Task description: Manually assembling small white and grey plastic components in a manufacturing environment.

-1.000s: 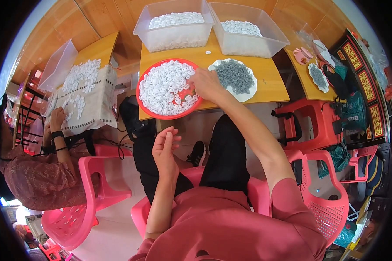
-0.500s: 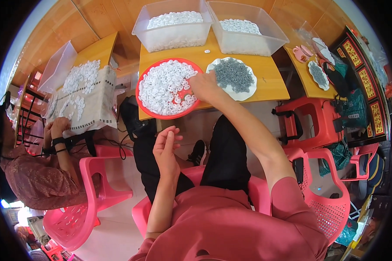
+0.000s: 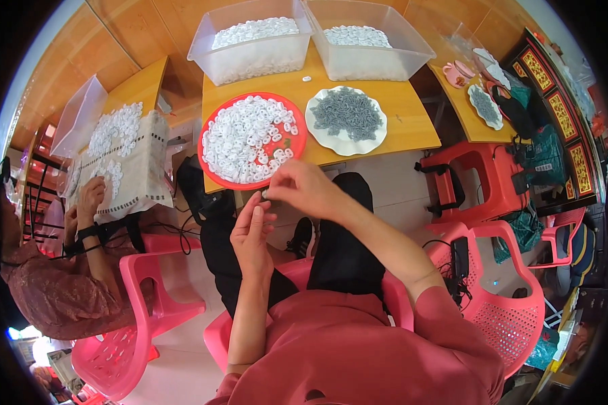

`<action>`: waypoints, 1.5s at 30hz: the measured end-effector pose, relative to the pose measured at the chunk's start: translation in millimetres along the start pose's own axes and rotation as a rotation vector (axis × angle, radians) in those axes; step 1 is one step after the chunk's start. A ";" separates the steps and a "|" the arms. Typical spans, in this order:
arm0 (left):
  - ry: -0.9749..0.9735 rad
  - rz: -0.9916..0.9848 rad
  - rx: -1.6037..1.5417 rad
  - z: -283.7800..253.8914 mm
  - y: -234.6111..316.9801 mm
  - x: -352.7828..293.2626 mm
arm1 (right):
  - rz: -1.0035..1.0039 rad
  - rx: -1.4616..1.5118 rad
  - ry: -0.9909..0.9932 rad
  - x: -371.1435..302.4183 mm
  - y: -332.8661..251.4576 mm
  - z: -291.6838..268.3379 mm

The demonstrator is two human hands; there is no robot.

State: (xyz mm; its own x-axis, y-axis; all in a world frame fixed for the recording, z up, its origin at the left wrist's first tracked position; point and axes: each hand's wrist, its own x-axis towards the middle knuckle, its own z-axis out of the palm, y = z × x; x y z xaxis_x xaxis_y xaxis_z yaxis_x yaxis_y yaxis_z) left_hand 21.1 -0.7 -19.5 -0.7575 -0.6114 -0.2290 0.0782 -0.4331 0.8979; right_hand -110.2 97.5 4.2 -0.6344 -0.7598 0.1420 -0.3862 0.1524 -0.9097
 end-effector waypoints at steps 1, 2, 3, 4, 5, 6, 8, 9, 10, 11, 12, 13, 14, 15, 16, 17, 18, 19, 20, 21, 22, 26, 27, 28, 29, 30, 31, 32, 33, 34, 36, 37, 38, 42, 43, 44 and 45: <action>-0.009 -0.019 -0.038 2.5 -0.9 -0.7 | 0.005 -0.001 0.004 -7.5 -0.9 4.2; -0.018 -0.038 -0.076 4.3 -2.0 -1.0 | 0.055 0.103 0.003 -13.7 -1.7 8.4; -0.021 -0.043 -0.075 4.2 -3.7 -0.8 | 0.104 0.206 0.002 -17.7 -1.8 10.4; -0.039 -0.044 -0.103 2.7 -6.0 -0.4 | 0.108 0.206 0.005 -20.1 -2.0 10.2; -0.056 -0.045 -0.131 0.9 -8.0 0.1 | 0.140 0.286 -0.014 -22.4 -2.5 9.6; -0.057 -0.048 -0.131 -1.0 -10.0 0.7 | 0.172 0.365 -0.035 -24.2 -3.1 8.9; -0.083 -0.080 -0.189 -4.8 -11.4 2.2 | 0.203 0.445 -0.057 -25.1 0.1 5.7; -0.082 -0.080 -0.190 -6.9 -10.6 2.5 | 0.080 0.248 -0.008 -23.2 5.9 0.2; -0.070 -0.123 -0.231 -8.3 -8.1 2.4 | -0.044 0.051 0.038 -20.0 10.9 -7.1; -0.063 -0.170 -0.273 -8.1 -6.3 2.1 | 0.054 -0.028 0.104 -16.5 11.1 -21.8; -0.062 -0.171 -0.275 -7.6 -4.2 1.8 | 0.124 -0.212 0.221 -10.7 16.0 -36.6; -0.077 -0.186 -0.296 -3.6 -1.6 1.2 | 0.059 -0.393 0.375 -4.0 49.6 -54.9; -0.081 -0.198 -0.319 -4.4 -0.6 1.5 | 0.152 -0.514 0.406 3.9 53.2 -73.0; -0.084 -0.198 -0.319 -4.6 -1.5 2.0 | 0.192 -0.640 0.481 7.2 64.1 -87.0; -0.122 -0.192 -0.335 -5.4 -3.0 1.9 | 0.254 -0.706 0.484 11.9 74.5 -98.5; -0.157 -0.184 -0.352 -6.3 -4.0 2.0 | 0.253 -0.707 0.483 14.8 80.7 -104.4; -0.157 -0.184 -0.353 -5.8 -4.8 1.8 | 0.163 -0.735 0.462 16.6 87.0 -109.2; -0.177 -0.179 -0.358 -5.7 -5.8 1.3 | 0.071 -0.760 0.438 18.7 88.8 -110.0; -0.196 -0.174 -0.363 -5.4 -6.5 0.8 | 0.070 -0.759 0.437 20.6 91.0 -109.2; -0.195 -0.174 -0.363 -4.6 -6.4 0.4 | 0.037 -0.782 0.367 22.4 93.4 -107.9; -0.185 -0.181 -0.348 -3.9 -5.4 -0.2 | 0.006 -0.804 0.297 23.4 95.1 -106.9; -0.173 -0.190 -0.331 -7.1 -6.0 1.3 | 0.041 -0.872 0.283 26.2 99.7 -108.7; -0.171 -0.191 -0.331 -7.7 -5.9 1.5 | 0.061 -0.881 0.281 25.0 99.3 -109.3; -0.169 -0.191 -0.329 -6.9 -5.2 1.3 | 0.080 -0.891 0.281 23.6 97.7 -111.1; -0.167 -0.191 -0.328 -6.2 -5.0 1.3 | 0.080 -0.893 0.281 22.5 98.5 -112.6; -0.169 -0.191 -0.329 -5.4 -5.1 1.6 | 0.132 -0.905 0.317 21.3 99.8 -114.2; -0.170 -0.198 -0.331 -5.2 -5.3 1.8 | 0.184 -0.915 0.350 20.6 98.4 -114.2; -0.172 -0.205 -0.333 -5.0 -5.5 1.6 | 0.184 -0.914 0.349 20.0 96.7 -115.3; -0.171 -0.205 -0.333 -4.6 -5.8 1.1 | 0.137 -0.858 0.313 19.4 94.6 -117.3; -0.177 -0.207 -0.328 -3.8 -6.6 0.8 | 0.091 -0.803 0.280 18.3 92.2 -118.5; -0.184 -0.210 -0.323 -3.4 -7.7 1.0 | 0.061 -0.820 0.229 18.2 91.4 -117.1; -0.184 -0.213 -0.324 -3.4 -8.2 1.2 | 0.028 -0.836 0.176 18.3 90.9 -116.6; -0.185 -0.216 -0.326 -3.5 -8.3 1.3 | 0.028 -0.836 0.178 19.2 91.9 -117.1; -0.177 -0.214 -0.320 -4.4 -5.8 0.5 | 0.068 -0.919 0.215 21.7 100.1 -119.9; -0.170 -0.216 -0.323 -5.0 -6.2 0.7 | 0.061 -0.952 0.246 21.5 97.8 -119.6; -0.164 -0.219 -0.326 -5.4 -6.5 0.9 | 0.060 -0.952 0.245 20.9 95.6 -119.3; -0.163 -0.219 -0.327 -5.4 -6.5 1.3 | 0.086 -0.922 0.289 19.3 93.2 -119.4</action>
State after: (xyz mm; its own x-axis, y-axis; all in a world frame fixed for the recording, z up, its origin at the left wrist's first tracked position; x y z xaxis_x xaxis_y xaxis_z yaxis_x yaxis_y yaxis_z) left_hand 23.2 -2.3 -27.7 -0.8696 -0.3803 -0.3149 0.0856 -0.7443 0.6624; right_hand -238.4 172.5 -31.2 -0.7778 -0.5567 0.2917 -0.6257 0.7297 -0.2756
